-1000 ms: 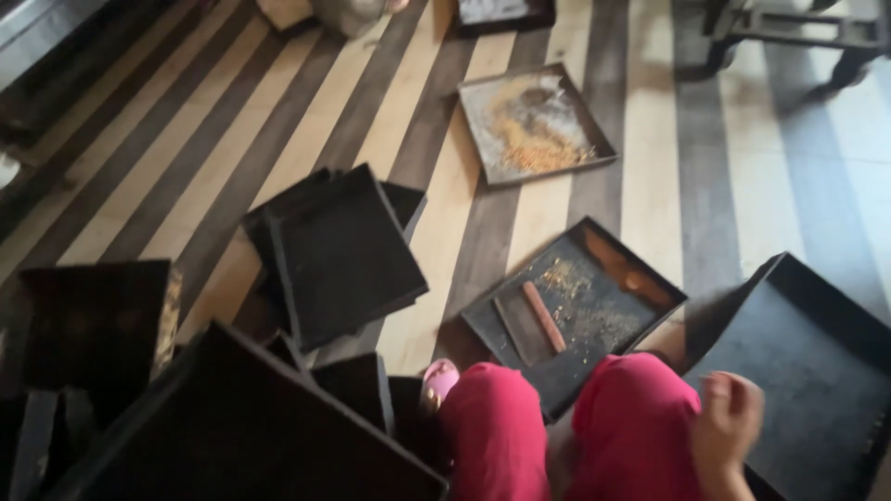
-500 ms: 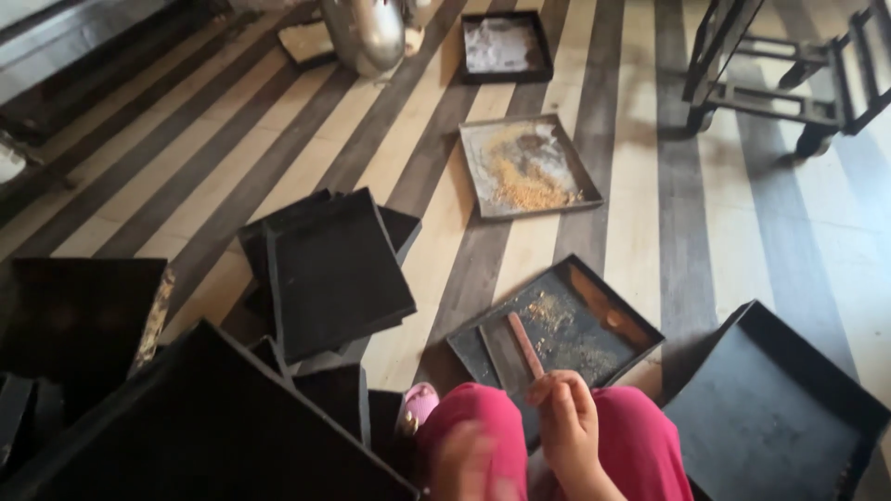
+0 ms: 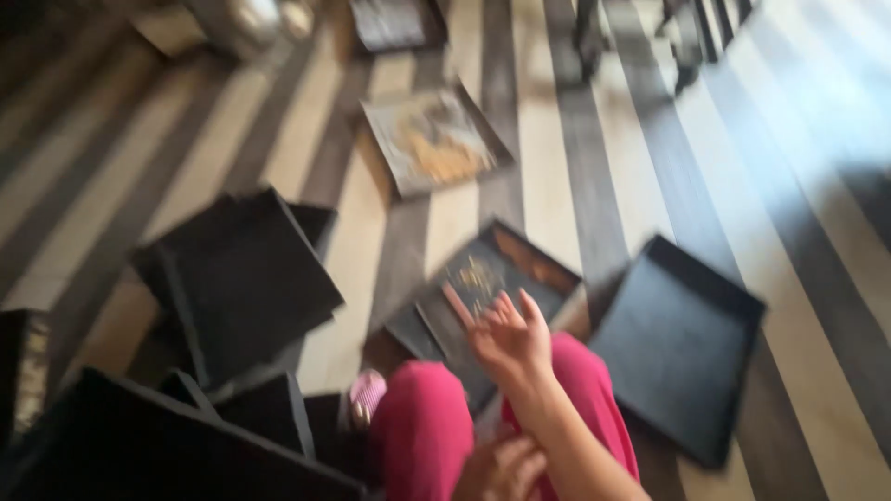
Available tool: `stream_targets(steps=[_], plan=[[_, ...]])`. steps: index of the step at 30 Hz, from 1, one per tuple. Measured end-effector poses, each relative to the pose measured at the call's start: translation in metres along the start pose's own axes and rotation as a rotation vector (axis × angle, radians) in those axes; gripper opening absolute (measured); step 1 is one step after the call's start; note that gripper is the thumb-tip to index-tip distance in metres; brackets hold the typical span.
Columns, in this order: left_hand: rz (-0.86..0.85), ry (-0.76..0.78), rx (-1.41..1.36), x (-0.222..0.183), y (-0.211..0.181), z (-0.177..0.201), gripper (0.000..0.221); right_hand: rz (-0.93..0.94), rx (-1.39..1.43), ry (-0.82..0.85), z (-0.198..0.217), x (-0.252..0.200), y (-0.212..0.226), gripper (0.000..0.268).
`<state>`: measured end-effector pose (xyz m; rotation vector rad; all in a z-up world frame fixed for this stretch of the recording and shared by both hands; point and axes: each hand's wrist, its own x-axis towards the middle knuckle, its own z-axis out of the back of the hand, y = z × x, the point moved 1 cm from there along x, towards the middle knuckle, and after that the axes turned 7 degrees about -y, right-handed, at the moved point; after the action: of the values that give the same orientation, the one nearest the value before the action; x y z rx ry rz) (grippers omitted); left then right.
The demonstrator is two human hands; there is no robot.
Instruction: The person scrapes and cleans crumbs and residue from metal baking trays using a metal scraper tool.
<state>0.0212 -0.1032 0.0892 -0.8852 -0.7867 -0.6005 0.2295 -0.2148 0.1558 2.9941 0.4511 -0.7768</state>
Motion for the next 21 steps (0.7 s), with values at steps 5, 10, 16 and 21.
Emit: stream_targets(steps=[5,10,16,21], plan=[[0.106,0.075,-0.084,0.096,-0.022,0.036,0.042,-0.109,0.059,-0.053,-0.041,-0.032,-0.029,0.032],[0.252,0.054,0.017,0.129,-0.03,0.049,0.051,-0.172,0.095,-0.079,-0.033,-0.038,-0.04,0.034],[0.28,0.072,0.012,0.122,-0.035,0.042,0.045,-0.202,0.178,-0.048,-0.034,-0.048,-0.039,0.037],[0.271,0.09,-0.029,0.119,-0.039,0.042,0.041,-0.215,0.236,-0.014,-0.036,-0.053,-0.04,0.037]])
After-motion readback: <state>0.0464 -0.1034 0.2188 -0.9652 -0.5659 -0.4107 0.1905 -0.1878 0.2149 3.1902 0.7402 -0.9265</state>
